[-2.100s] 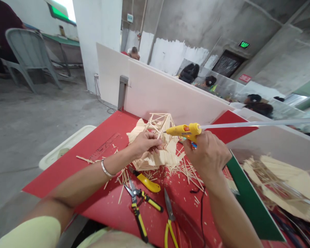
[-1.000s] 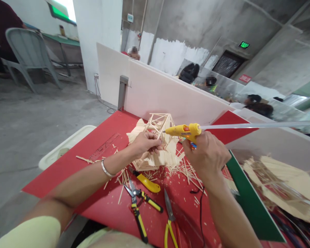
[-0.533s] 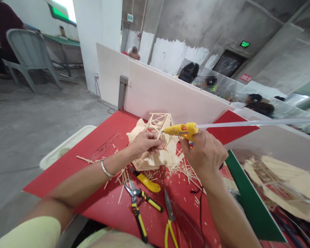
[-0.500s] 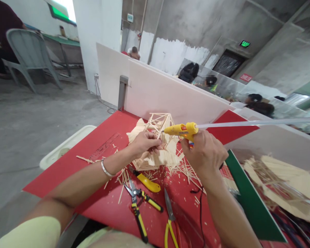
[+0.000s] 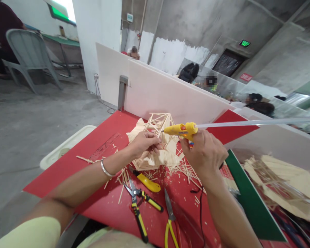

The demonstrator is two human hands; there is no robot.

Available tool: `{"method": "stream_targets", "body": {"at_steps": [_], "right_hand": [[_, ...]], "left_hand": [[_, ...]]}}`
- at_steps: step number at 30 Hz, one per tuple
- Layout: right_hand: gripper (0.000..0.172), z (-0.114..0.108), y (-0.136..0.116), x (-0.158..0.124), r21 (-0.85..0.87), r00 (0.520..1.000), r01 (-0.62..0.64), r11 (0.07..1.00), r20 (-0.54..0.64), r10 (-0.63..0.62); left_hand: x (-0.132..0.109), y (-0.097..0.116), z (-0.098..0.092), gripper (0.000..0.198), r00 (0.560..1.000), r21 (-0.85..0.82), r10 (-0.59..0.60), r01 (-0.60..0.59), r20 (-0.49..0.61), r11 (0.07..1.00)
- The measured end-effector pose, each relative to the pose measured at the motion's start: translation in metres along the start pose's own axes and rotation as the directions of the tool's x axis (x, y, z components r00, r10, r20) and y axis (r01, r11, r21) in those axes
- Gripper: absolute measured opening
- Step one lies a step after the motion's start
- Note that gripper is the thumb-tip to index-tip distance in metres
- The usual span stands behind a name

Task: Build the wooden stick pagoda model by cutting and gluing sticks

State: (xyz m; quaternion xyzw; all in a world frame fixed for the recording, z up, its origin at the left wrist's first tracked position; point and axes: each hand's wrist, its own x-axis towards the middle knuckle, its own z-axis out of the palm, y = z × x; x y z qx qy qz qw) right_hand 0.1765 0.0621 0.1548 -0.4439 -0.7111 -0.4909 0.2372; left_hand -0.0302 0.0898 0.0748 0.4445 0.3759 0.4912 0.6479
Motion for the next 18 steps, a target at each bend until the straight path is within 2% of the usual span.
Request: {"method": "stream_targets", "body": {"at_steps": [18], "right_hand": [[0.016,0.0007,-0.0001,0.0002,-0.035,1.000,0.007,0.999,-0.020,-0.008]], "left_hand": [[0.0002,0.0000,-0.0001,0.021,1.000,0.035,0.000,-0.001,0.006,0.999]]}}
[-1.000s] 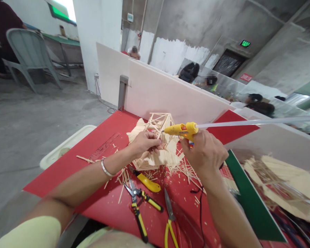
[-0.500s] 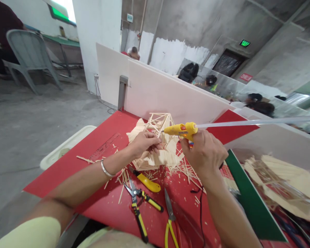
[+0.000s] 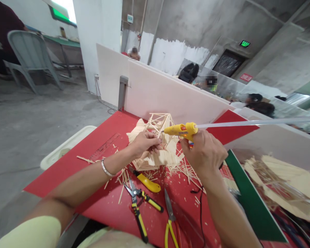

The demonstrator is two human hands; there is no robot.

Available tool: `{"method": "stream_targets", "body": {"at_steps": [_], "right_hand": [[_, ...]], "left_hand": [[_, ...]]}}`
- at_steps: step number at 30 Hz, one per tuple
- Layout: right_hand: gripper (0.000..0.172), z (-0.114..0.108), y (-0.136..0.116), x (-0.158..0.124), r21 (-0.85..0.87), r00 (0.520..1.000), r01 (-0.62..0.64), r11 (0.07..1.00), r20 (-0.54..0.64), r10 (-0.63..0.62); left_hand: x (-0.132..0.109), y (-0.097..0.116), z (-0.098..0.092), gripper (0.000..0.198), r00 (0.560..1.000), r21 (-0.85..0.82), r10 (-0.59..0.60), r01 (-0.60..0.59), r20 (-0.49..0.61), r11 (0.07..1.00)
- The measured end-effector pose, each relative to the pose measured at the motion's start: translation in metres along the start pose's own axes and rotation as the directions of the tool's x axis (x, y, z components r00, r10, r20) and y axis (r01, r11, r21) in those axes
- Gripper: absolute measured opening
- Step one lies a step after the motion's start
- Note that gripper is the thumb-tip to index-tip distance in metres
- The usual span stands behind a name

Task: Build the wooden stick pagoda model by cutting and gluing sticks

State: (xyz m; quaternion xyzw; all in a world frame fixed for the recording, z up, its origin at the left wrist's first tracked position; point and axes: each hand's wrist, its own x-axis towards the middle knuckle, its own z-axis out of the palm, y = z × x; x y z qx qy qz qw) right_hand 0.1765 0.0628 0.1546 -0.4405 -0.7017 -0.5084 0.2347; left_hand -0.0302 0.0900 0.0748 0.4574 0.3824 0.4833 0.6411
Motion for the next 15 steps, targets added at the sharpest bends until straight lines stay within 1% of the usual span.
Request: {"method": "stream_targets", "body": {"at_steps": [6,12,15], "right_hand": [[0.019,0.0011,0.0007,-0.0028,0.019,0.997,-0.012,1.000,0.074,0.010],[0.017,-0.0004,0.0005,-0.0031,0.015,0.998,-0.015,1.000,0.066,0.014],[0.017,-0.0018,-0.0001,-0.0029,0.018,0.998,-0.017,1.000,0.065,0.016]], "left_hand": [[-0.0017,-0.0001,0.0006,0.019,1.000,-0.020,0.011,-0.012,-0.010,1.000],[-0.0034,0.0023,-0.0003,0.018,1.000,-0.020,0.014,-0.014,-0.003,1.000],[-0.0069,0.0060,-0.0001,0.019,1.000,-0.037,0.010,-0.011,-0.016,0.999]]}}
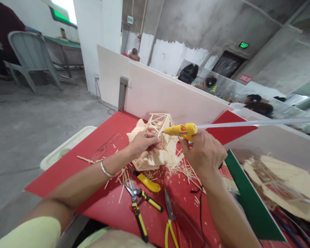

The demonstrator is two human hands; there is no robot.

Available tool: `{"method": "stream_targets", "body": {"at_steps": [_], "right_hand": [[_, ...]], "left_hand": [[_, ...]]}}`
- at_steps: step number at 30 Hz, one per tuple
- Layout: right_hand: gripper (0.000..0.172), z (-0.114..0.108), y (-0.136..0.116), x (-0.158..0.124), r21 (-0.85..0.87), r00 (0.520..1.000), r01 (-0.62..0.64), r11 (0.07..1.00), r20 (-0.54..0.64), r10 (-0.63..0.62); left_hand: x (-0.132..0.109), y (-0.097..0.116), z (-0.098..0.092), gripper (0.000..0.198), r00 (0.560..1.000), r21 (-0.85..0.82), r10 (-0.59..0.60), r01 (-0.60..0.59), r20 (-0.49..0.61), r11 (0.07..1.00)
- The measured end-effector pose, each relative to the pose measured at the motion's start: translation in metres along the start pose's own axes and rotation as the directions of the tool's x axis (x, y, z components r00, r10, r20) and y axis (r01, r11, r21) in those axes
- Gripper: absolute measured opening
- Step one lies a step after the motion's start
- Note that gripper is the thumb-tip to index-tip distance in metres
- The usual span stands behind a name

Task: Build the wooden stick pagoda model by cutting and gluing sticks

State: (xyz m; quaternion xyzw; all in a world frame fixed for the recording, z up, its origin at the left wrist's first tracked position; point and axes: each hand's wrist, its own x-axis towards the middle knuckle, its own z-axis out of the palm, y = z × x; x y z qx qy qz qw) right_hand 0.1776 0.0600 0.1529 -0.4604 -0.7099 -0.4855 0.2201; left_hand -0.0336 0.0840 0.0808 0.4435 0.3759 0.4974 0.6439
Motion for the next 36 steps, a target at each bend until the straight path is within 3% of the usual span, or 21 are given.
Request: {"method": "stream_targets", "body": {"at_steps": [6,11,14,17,20,23,27,32,36], "right_hand": [[0.025,-0.005,0.000,-0.003,0.049,0.995,-0.098,0.994,0.007,0.098],[0.031,-0.016,0.004,-0.016,0.079,0.954,-0.261,0.962,0.170,0.245],[0.033,-0.023,0.009,-0.037,0.107,0.908,-0.356,0.929,0.276,0.316],[0.034,-0.028,0.011,-0.072,0.083,0.848,-0.466,0.881,0.327,0.418],[0.028,-0.035,0.004,-0.115,0.059,0.787,-0.565,0.823,0.339,0.515],[0.023,-0.044,-0.011,-0.156,0.039,0.709,-0.651,0.758,0.387,0.589],[0.023,-0.055,-0.031,-0.194,-0.079,0.552,-0.690,0.720,0.585,0.594],[0.032,-0.059,-0.041,-0.206,-0.246,0.324,-0.668,0.702,0.754,0.572],[0.035,-0.056,-0.047,-0.201,-0.263,0.210,-0.668,0.696,0.831,0.516]], "left_hand": [[-0.017,0.013,-0.003,0.023,0.991,-0.010,0.035,-0.037,-0.128,0.999],[-0.041,0.015,-0.014,0.024,0.936,0.009,0.201,-0.207,-0.290,0.978],[-0.057,0.001,-0.022,0.024,0.893,0.053,0.288,-0.288,-0.346,0.956],[-0.073,-0.026,-0.026,0.024,0.857,0.101,0.329,-0.316,-0.397,0.944],[-0.088,-0.057,-0.018,0.023,0.865,0.144,0.316,-0.282,-0.391,0.949],[-0.104,-0.079,-0.001,0.022,0.901,0.173,0.264,-0.215,-0.345,0.961],[-0.119,-0.089,0.016,0.022,0.916,0.212,0.235,-0.171,-0.324,0.962],[-0.125,-0.100,0.019,0.023,0.919,0.219,0.218,-0.151,-0.328,0.964],[-0.124,-0.111,0.020,0.023,0.929,0.248,0.223,-0.150,-0.296,0.957]]}}
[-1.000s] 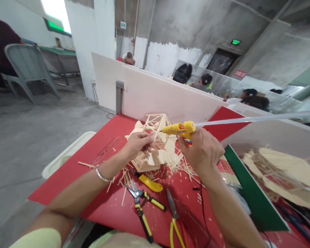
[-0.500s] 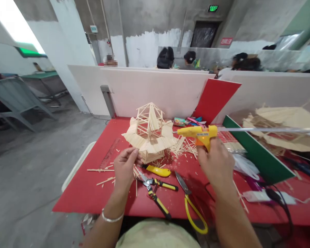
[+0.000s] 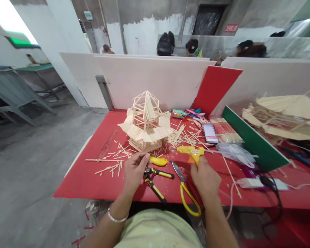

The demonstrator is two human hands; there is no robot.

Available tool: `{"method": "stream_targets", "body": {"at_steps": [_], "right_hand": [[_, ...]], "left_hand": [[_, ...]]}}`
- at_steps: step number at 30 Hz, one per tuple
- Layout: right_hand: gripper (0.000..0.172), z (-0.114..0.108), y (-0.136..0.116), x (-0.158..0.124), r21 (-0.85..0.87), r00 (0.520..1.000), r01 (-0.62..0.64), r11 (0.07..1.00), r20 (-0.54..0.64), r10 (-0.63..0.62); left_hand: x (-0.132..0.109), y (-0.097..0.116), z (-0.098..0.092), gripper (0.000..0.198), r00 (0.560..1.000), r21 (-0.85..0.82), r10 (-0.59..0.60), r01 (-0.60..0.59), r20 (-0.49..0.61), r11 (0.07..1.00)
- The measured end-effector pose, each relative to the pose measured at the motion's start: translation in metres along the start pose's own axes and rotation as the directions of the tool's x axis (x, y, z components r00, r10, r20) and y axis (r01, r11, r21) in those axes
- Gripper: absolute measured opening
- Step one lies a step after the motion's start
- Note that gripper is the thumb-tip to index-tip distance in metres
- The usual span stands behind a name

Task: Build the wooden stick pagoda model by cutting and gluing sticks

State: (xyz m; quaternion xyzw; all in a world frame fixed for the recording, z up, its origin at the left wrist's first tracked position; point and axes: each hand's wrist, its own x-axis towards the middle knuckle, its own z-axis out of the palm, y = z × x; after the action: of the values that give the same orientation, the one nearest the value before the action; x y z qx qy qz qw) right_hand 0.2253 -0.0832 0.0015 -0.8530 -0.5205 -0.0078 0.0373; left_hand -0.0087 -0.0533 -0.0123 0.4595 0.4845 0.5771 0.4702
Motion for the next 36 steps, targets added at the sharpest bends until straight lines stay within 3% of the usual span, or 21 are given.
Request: {"method": "stream_targets", "body": {"at_steps": [4,8,16,29,36], "right_hand": [[0.041,0.010,-0.006,0.005,0.033,0.992,-0.020,0.999,0.128,0.015],[0.043,0.028,-0.005,0.012,0.081,0.984,-0.021,0.997,0.181,0.006],[0.043,0.058,0.002,0.026,0.101,0.985,-0.054,0.993,0.167,0.037],[0.048,0.070,0.005,0.041,0.058,0.987,-0.065,0.996,0.150,0.056],[0.045,0.071,0.007,0.040,0.043,0.991,-0.046,0.998,0.130,0.040]], "left_hand": [[-0.002,-0.008,0.006,0.024,1.000,0.020,-0.021,0.021,0.013,1.000],[-0.004,-0.019,0.014,0.023,0.997,0.035,-0.052,0.050,0.061,0.998],[-0.007,-0.030,0.027,0.021,0.978,0.087,-0.107,0.093,0.178,0.992],[-0.002,-0.047,0.020,0.025,0.978,0.047,-0.080,0.072,0.195,0.996],[0.000,-0.043,0.019,0.025,0.978,0.061,-0.078,0.067,0.194,0.996]]}}
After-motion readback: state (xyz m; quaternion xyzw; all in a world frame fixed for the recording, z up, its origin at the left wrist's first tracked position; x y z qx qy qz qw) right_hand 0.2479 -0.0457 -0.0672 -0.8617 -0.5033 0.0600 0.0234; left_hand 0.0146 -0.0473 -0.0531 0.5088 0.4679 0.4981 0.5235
